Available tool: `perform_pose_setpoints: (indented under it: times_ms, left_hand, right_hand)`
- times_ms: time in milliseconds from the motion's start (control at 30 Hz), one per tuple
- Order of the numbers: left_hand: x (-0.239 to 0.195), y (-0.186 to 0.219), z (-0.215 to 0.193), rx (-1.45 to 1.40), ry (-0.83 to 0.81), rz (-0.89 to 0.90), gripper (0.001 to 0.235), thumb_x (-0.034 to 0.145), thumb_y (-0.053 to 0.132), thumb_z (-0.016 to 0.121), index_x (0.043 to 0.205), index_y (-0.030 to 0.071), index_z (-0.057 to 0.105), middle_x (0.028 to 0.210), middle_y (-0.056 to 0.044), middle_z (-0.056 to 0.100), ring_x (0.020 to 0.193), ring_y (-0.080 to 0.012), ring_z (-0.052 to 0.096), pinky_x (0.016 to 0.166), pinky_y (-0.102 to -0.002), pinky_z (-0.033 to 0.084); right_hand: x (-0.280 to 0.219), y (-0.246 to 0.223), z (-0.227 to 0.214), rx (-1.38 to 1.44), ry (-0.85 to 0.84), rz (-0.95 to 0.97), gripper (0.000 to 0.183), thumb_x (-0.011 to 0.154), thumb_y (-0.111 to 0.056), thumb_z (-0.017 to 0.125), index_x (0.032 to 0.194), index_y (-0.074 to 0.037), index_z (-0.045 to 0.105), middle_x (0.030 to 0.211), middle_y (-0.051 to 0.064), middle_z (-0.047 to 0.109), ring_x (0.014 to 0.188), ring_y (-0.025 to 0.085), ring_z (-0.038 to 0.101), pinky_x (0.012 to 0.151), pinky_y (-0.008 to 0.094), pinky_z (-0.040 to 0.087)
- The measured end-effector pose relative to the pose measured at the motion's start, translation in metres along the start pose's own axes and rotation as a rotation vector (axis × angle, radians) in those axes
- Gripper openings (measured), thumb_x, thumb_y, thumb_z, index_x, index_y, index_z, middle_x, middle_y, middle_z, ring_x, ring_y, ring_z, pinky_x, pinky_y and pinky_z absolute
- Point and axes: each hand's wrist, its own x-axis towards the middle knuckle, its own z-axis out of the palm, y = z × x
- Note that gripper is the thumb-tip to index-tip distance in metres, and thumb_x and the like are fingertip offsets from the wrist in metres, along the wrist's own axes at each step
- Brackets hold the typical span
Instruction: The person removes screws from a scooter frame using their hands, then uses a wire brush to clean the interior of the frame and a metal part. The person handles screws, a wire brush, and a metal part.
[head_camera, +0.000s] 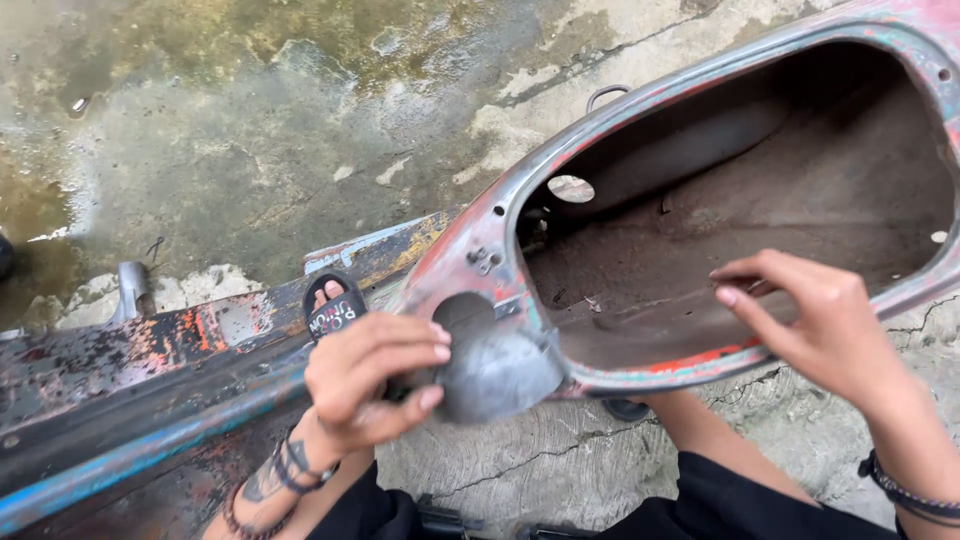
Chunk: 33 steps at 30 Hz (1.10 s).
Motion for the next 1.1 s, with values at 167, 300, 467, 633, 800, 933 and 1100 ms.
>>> perform_pose_setpoints:
  times_ms: [167, 300, 467, 633, 800, 933, 1100]
  left_hand:
    - [0.001, -0.011, 0.018, 0.061, -0.004, 0.001, 0.037, 0.094, 0.042, 0.062, 0.091, 0.007, 0.074, 0.091, -0.01, 0.077, 0.079, -0.0232, 0.079, 0.073, -0.031, 0.066]
    - [-0.007, -0.017, 0.021, 0.071, -0.039, -0.053, 0.046, 0.094, 0.053, 0.06, 0.093, 0.009, 0.074, 0.094, -0.01, 0.077, 0.083, -0.0247, 0.081, 0.078, -0.032, 0.068]
    - [0.006, -0.005, 0.033, 0.116, -0.011, -0.258, 0.058, 0.106, 0.048, 0.036, 0.086, 0.008, 0.074, 0.089, -0.009, 0.078, 0.082, -0.0239, 0.081, 0.078, -0.032, 0.067]
    - [0.006, -0.004, 0.035, 0.178, -0.039, -0.328, 0.056, 0.108, 0.033, 0.031, 0.08, 0.01, 0.074, 0.087, -0.007, 0.078, 0.081, -0.0213, 0.081, 0.076, -0.028, 0.065]
    - [0.009, -0.002, 0.034, 0.175, -0.066, -0.306, 0.055, 0.107, 0.032, 0.031, 0.082, 0.011, 0.075, 0.087, -0.005, 0.078, 0.081, -0.0193, 0.081, 0.076, -0.029, 0.065]
    - [0.015, -0.004, 0.029, 0.155, -0.107, -0.293, 0.063, 0.109, 0.034, 0.026, 0.08, 0.01, 0.076, 0.084, -0.005, 0.079, 0.079, -0.0189, 0.08, 0.075, -0.028, 0.063]
    - [0.017, -0.006, 0.02, 0.094, -0.206, -0.259, 0.07, 0.114, 0.042, 0.018, 0.092, 0.009, 0.076, 0.094, -0.006, 0.08, 0.089, -0.0208, 0.081, 0.08, -0.033, 0.063]
  right_hand:
    - [-0.006, 0.017, 0.011, -0.17, -0.075, 0.04, 0.022, 0.095, -0.033, 0.063, 0.105, -0.016, 0.073, 0.093, -0.005, 0.077, 0.077, 0.012, 0.075, 0.065, 0.031, 0.054]
    - [-0.011, 0.016, 0.016, -0.278, 0.036, -0.031, 0.02, 0.1, -0.029, 0.06, 0.105, -0.015, 0.073, 0.095, -0.003, 0.075, 0.086, 0.014, 0.074, 0.064, 0.03, 0.051]
    - [-0.019, 0.028, 0.023, -0.273, 0.115, -0.114, 0.021, 0.1, -0.022, 0.057, 0.104, -0.01, 0.074, 0.09, -0.001, 0.073, 0.071, 0.014, 0.069, 0.058, 0.028, 0.047]
    - [-0.022, 0.033, 0.026, -0.238, 0.161, -0.152, 0.027, 0.101, -0.02, 0.053, 0.104, -0.004, 0.075, 0.078, 0.002, 0.067, 0.058, 0.017, 0.06, 0.053, 0.029, 0.041]
    - [-0.02, 0.03, 0.024, -0.232, 0.139, -0.151, 0.027, 0.101, -0.02, 0.053, 0.103, -0.004, 0.074, 0.082, 0.002, 0.07, 0.062, 0.016, 0.064, 0.055, 0.029, 0.044]
    - [-0.013, 0.031, 0.018, -0.319, 0.011, -0.071, 0.02, 0.101, -0.028, 0.056, 0.107, -0.016, 0.071, 0.086, -0.008, 0.07, 0.066, 0.012, 0.067, 0.056, 0.027, 0.043]
    - [0.039, 0.015, 0.015, -0.624, -0.878, -0.003, 0.018, 0.101, -0.051, 0.047, 0.101, -0.033, 0.047, 0.091, -0.011, 0.064, 0.076, 0.027, 0.072, 0.056, 0.047, 0.056]
